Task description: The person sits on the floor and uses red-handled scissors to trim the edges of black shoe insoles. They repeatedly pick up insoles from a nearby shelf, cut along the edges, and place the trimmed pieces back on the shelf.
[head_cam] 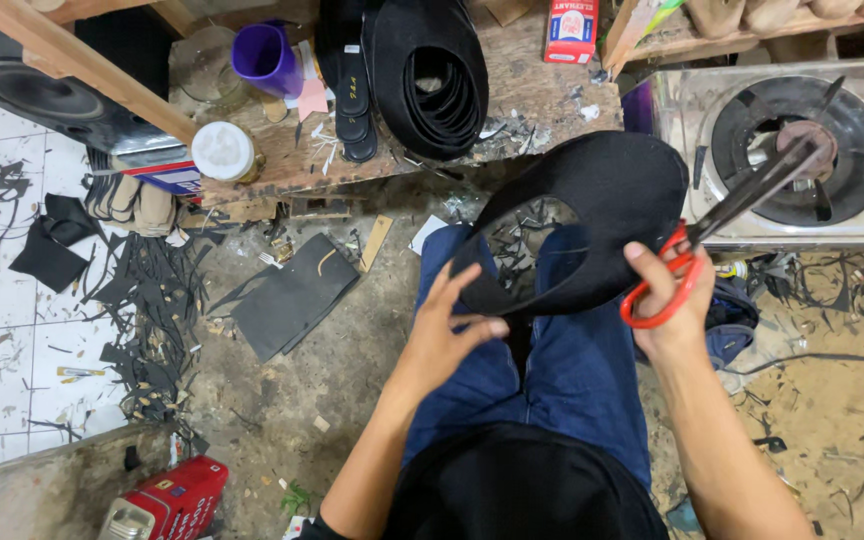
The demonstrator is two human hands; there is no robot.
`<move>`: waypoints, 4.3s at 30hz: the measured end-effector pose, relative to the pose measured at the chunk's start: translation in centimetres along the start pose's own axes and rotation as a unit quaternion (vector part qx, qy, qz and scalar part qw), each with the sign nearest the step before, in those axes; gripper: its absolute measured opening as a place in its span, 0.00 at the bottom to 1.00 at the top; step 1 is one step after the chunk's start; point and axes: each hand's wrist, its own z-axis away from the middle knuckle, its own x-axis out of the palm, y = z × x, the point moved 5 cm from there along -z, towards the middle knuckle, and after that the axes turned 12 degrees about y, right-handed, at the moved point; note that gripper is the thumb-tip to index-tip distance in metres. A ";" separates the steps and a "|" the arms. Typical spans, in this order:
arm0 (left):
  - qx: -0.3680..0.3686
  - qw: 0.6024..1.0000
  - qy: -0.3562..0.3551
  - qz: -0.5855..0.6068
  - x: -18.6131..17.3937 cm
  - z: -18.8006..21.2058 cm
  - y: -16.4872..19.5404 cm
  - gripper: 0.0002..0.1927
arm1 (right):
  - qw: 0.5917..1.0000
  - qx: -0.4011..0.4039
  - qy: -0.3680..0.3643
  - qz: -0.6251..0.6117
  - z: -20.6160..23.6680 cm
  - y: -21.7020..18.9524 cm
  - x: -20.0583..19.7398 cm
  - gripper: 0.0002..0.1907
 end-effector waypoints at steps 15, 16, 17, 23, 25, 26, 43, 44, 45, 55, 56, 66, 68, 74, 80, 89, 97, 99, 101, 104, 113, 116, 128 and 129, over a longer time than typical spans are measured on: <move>0.348 0.872 0.295 -0.174 1.2 -4.4 7.6 0.12 | 0.983 0.099 -0.051 -0.147 -0.4 5.5 -1.3 0.13; 0.352 0.866 0.309 -0.177 1.1 -4.8 7.6 0.12 | 0.984 0.093 -0.061 -0.142 0.1 6.3 -1.4 0.15; 0.356 0.858 0.323 -0.179 1.1 -5.3 7.6 0.12 | 0.983 0.101 -0.066 -0.135 0.6 7.3 -1.6 0.15; 0.343 0.805 0.344 -0.339 2.1 -10.1 6.2 0.13 | 0.984 0.123 -0.088 -0.093 1.9 11.6 -3.4 0.15; 0.334 0.795 0.363 -0.354 2.9 -11.7 5.5 0.13 | 0.981 0.114 -0.114 -0.112 1.2 11.7 -3.2 0.16; 0.333 0.788 0.375 -0.356 3.3 -12.3 5.2 0.14 | 0.981 0.124 -0.101 -0.106 1.0 11.9 -3.2 0.14; 0.227 0.677 0.308 -0.629 4.3 -21.4 3.9 0.40 | 0.988 0.138 -0.059 -0.042 1.3 12.1 -2.2 0.07; 0.238 0.675 0.284 -0.638 4.4 -22.1 3.7 0.42 | 0.988 0.135 -0.065 -0.034 1.4 12.2 -2.0 0.07; 0.249 0.676 0.257 -0.644 4.7 -22.9 3.5 0.44 | 0.989 0.133 -0.068 -0.024 1.3 12.2 -2.0 0.06; 0.317 0.695 0.214 -0.609 2.0 -25.9 4.5 0.35 | 0.992 0.106 -0.064 -0.009 1.2 12.0 -2.2 0.06; 0.337 0.698 0.227 -0.590 2.2 -25.2 4.4 0.36 | 0.992 0.111 -0.062 -0.005 1.1 12.0 -2.3 0.07; 0.320 0.702 0.182 -0.609 3.0 -24.1 2.5 0.49 | 0.990 0.123 -0.069 -0.002 1.1 11.6 -1.5 0.06; 0.360 0.689 0.203 -0.595 2.9 -23.7 2.8 0.51 | 0.990 0.127 -0.069 -0.006 1.1 11.7 -1.6 0.06; 0.382 0.740 0.209 -0.512 0.5 -23.3 5.0 0.37 | 0.989 0.129 -0.070 -0.003 0.8 11.9 -1.8 0.07; 0.430 0.781 0.192 -0.410 -4.5 -19.7 10.9 0.35 | 0.988 0.144 -0.062 -0.005 0.6 12.4 -1.9 0.05; 0.188 0.957 0.160 0.150 -10.6 -9.9 9.6 0.29 | 0.987 0.144 -0.063 -0.019 0.7 12.8 -2.4 0.04; 0.089 0.888 0.064 0.447 -10.7 -8.0 5.8 0.32 | 0.989 0.123 -0.079 -0.013 0.9 12.0 -1.9 0.05; 0.095 0.873 0.046 0.477 -10.5 -7.7 5.5 0.33 | 0.989 0.129 -0.073 -0.004 1.0 12.0 -1.9 0.05; 0.083 0.863 0.047 0.496 -10.0 -7.5 4.9 0.33 | 0.989 0.131 -0.067 -0.002 1.2 11.8 -2.0 0.05; 0.066 0.846 0.047 0.527 -9.5 -7.4 4.8 0.34 | 0.990 0.126 -0.061 -0.008 1.3 11.7 -2.1 0.04; 0.217 0.902 0.267 0.262 -10.7 0.4 9.2 0.34 | 0.992 0.105 -0.074 0.011 1.2 12.2 -2.6 0.06; 0.349 0.867 0.353 -0.050 -11.5 4.0 12.8 0.35 | 0.992 0.105 -0.071 0.008 1.2 12.2 -2.5 0.05; 0.499 0.706 0.388 -0.318 -23.0 -11.5 23.0 0.26 | 0.992 0.102 -0.061 0.050 1.6 11.6 -1.7 0.08; 0.505 0.688 0.385 -0.351 -23.4 -13.2 23.4 0.26 | 0.992 0.099 -0.059 0.051 1.6 11.6 -1.7 0.09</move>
